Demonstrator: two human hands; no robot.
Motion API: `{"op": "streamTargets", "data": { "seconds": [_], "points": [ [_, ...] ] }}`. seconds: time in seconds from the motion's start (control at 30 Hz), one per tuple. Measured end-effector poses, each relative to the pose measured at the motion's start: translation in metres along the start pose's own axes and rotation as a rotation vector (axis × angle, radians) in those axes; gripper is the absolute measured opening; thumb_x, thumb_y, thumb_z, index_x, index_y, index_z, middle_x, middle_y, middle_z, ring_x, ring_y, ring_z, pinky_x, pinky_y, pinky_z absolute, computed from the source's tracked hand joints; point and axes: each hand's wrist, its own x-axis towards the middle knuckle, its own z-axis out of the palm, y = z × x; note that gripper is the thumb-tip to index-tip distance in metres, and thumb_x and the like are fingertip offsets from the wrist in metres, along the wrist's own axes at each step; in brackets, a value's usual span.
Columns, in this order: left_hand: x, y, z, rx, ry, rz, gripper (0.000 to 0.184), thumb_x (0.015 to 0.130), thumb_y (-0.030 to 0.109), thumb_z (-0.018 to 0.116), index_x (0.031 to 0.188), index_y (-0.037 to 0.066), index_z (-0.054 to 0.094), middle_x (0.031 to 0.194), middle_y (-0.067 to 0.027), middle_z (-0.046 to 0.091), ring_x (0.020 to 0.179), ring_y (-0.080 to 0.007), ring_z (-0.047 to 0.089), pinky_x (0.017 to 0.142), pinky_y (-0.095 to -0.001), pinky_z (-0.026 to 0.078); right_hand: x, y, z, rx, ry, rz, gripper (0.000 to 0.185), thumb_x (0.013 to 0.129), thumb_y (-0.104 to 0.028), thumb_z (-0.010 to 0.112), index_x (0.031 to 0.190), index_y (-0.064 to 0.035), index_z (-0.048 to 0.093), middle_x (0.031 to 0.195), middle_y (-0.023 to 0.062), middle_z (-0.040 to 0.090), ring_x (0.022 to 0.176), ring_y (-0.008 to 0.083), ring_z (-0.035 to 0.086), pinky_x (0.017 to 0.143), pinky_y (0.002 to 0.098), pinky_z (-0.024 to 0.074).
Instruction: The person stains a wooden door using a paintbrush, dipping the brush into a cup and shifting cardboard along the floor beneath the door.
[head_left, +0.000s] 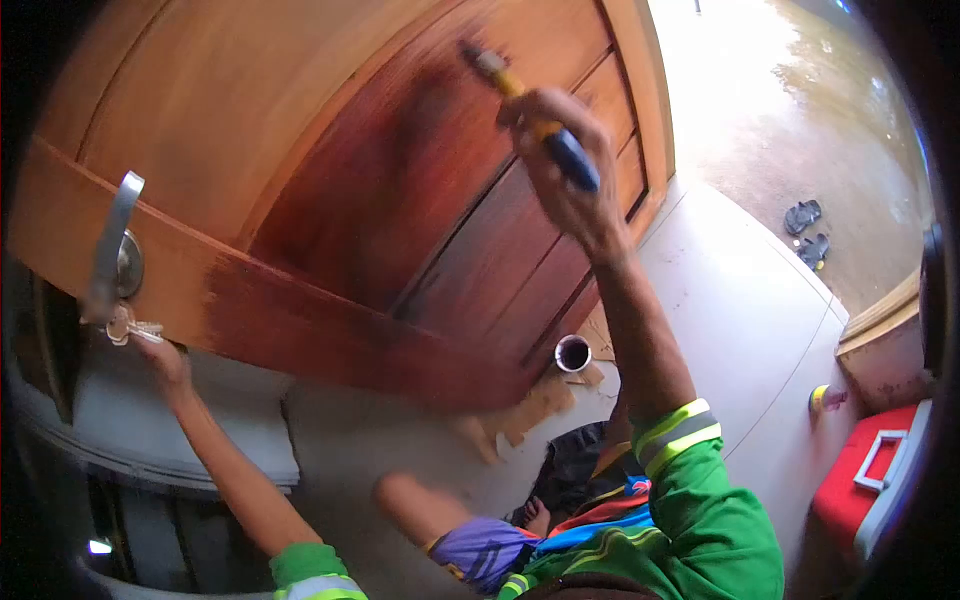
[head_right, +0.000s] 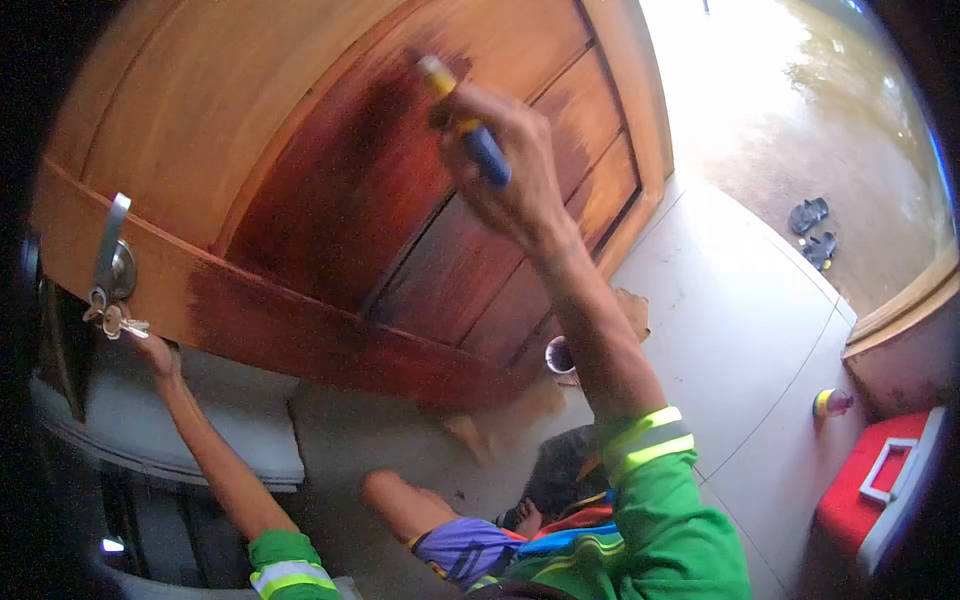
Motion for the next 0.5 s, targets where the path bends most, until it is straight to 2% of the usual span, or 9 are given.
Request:
{"op": "streamTargets", "data": {
  "seconds": [0.03,0.07,0.1,0.17,0.23,0.3,0.33,0.4,0.5],
  "points": [
    [-0.001,0.004,0.002,-0.018,0.006,-0.017,0.066,0.107,0.053,0.029,0.159,0.012,0.022,0.158,-0.0118,0.030,0.144,-0.0275,0.032,0.120,-0.0446,0.024,0.006,0.008,0.004,-0.114,0.085,0.069,0.008,0.089,-0.009,0.061,0.092,-0.0036,0.066,0.087,0.0118,0.067,0.081,0.0269,0.066,0.074,0.0367,0.0512],
    [-0.001,0.007,0.006,-0.038,0.015,-0.033,0.067,0.107,0.054,0.028,0.159,0.011,0.022,0.158,-0.0117,0.030,0.144,-0.0276,0.033,0.120,-0.0447,0.024,0.005,0.016,0.011,-0.205,0.073,-0.040,0.007,0.086,-0.006,0.060,0.090,-0.0031,0.065,0.087,0.0136,0.067,0.082,0.0298,0.067,0.073,0.0379,0.0510],
    [-0.003,0.010,0.009,-0.058,0.024,-0.048,0.068,0.107,0.055,0.027,0.159,0.010,0.021,0.158,-0.0116,0.030,0.144,-0.0278,0.033,0.120,-0.0449,0.024,-0.008,0.024,0.024,-0.107,-0.027,-0.105,0.006,0.082,-0.005,0.063,0.088,-0.0040,0.064,0.086,0.0149,0.063,0.082,0.0322,0.064,0.072,0.0403,0.0499],
    [-0.010,0.029,0.026,0.007,0.046,-0.023,0.071,0.107,0.056,0.026,0.158,0.009,0.022,0.158,-0.0118,0.031,0.144,-0.0277,0.033,0.120,-0.0452,0.025,-0.062,0.020,0.064,-0.084,-0.112,-0.232,0.017,0.080,-0.003,0.062,0.096,-0.0082,0.067,0.092,0.0162,0.062,0.087,0.0355,0.064,0.072,0.0437,0.0511],
    [-0.013,0.067,0.055,-0.032,0.072,-0.109,0.071,0.106,0.057,0.027,0.158,0.008,0.023,0.158,-0.0118,0.031,0.144,-0.0281,0.033,0.120,-0.0454,0.025,-0.086,-0.037,0.052,0.028,-0.494,-0.051,0.019,0.080,-0.003,0.062,0.097,-0.0089,0.068,0.093,0.0132,0.060,0.090,0.0318,0.063,0.075,0.0403,0.0523],
    [-0.002,0.023,0.016,-0.097,0.037,0.006,0.067,0.107,0.054,0.029,0.155,0.008,0.027,0.156,-0.0123,0.033,0.142,-0.0285,0.035,0.118,-0.0456,0.027,-0.101,-0.015,0.042,0.062,-0.187,-0.086,0.015,0.080,-0.008,0.066,0.095,-0.0073,0.068,0.089,0.0122,0.060,0.086,0.0286,0.064,0.071,0.0384,0.0518],
    [-0.002,0.007,-0.001,-0.127,0.015,0.056,0.065,0.107,0.053,0.030,0.154,0.007,0.029,0.154,-0.0125,0.035,0.141,-0.0287,0.036,0.118,-0.0456,0.029,-0.085,-0.020,0.022,-0.091,-0.149,-0.004,0.015,0.079,-0.006,0.066,0.094,-0.0068,0.069,0.083,0.0115,0.060,0.079,0.0290,0.064,0.067,0.0384,0.0514],
    [-0.008,0.031,0.024,-0.089,0.043,-0.021,0.062,0.107,0.051,0.031,0.151,0.007,0.032,0.152,-0.0129,0.037,0.139,-0.0291,0.039,0.116,-0.0460,0.030,-0.086,-0.002,0.019,-0.152,0.101,0.246,0.018,0.079,-0.002,0.063,0.096,-0.0064,0.069,0.077,0.0104,0.059,0.071,0.0303,0.063,0.064,0.0371,0.0507],
    [-0.018,0.054,0.049,-0.055,0.059,-0.010,0.057,0.107,0.048,0.031,0.147,0.008,0.036,0.148,-0.0129,0.042,0.135,-0.0295,0.043,0.115,-0.0460,0.032,-0.122,-0.009,0.039,-0.102,-0.191,0.219,0.019,0.080,-0.005,0.064,0.098,-0.0055,0.068,0.085,0.0125,0.059,0.078,0.0305,0.062,0.067,0.0385,0.0501]
  ]
}}
